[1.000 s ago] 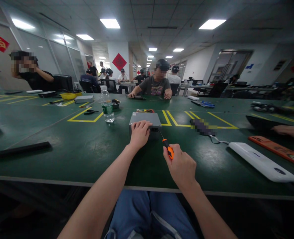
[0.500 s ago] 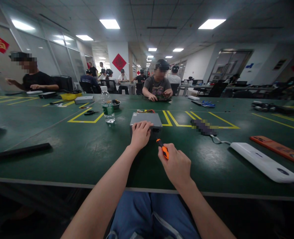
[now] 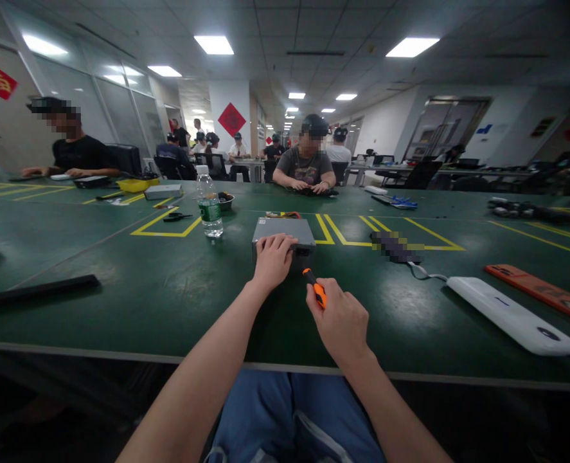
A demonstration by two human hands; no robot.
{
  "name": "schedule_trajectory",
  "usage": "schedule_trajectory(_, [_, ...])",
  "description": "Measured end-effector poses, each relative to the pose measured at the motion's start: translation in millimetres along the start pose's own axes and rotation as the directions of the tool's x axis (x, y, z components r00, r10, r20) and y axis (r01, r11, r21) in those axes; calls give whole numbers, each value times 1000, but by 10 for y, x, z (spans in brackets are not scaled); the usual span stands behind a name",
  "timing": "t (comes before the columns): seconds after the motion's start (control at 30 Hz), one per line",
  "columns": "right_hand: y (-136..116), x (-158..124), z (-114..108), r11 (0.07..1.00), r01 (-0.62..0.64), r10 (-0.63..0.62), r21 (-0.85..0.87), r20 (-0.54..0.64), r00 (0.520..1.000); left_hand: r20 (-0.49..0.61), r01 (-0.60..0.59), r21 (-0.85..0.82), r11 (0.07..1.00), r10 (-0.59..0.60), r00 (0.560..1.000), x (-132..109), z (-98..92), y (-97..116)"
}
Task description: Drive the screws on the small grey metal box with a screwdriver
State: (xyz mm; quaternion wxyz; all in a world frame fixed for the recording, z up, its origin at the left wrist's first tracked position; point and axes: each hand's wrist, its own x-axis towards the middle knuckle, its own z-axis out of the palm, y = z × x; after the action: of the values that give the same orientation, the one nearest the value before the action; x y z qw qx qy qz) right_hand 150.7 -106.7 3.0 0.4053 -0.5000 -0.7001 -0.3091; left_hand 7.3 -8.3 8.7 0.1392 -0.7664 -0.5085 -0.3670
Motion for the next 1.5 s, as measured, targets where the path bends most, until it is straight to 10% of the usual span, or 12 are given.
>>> schedule_trajectory(0.5, [-44, -35, -1, 979, -16, 0, 204, 80, 997, 6, 10, -4, 1000, -10, 1000, -3, -6, 6])
schedule_trajectory(0.9, [-34, -31, -17, 830, 59, -180, 555, 165, 970, 9, -1, 7, 1000, 1, 1000, -6, 11, -11])
schedule_trajectory(1.17, [-6, -30, -95, 619, -151, -130, 771, 291, 948, 7, 1, 6, 1000, -1, 1000, -3, 9, -1])
schedule_trajectory(1.5, [48, -34, -76, 645, -5, -46, 765, 46, 998, -6, -2, -12, 1000, 2, 1000, -11, 6, 1])
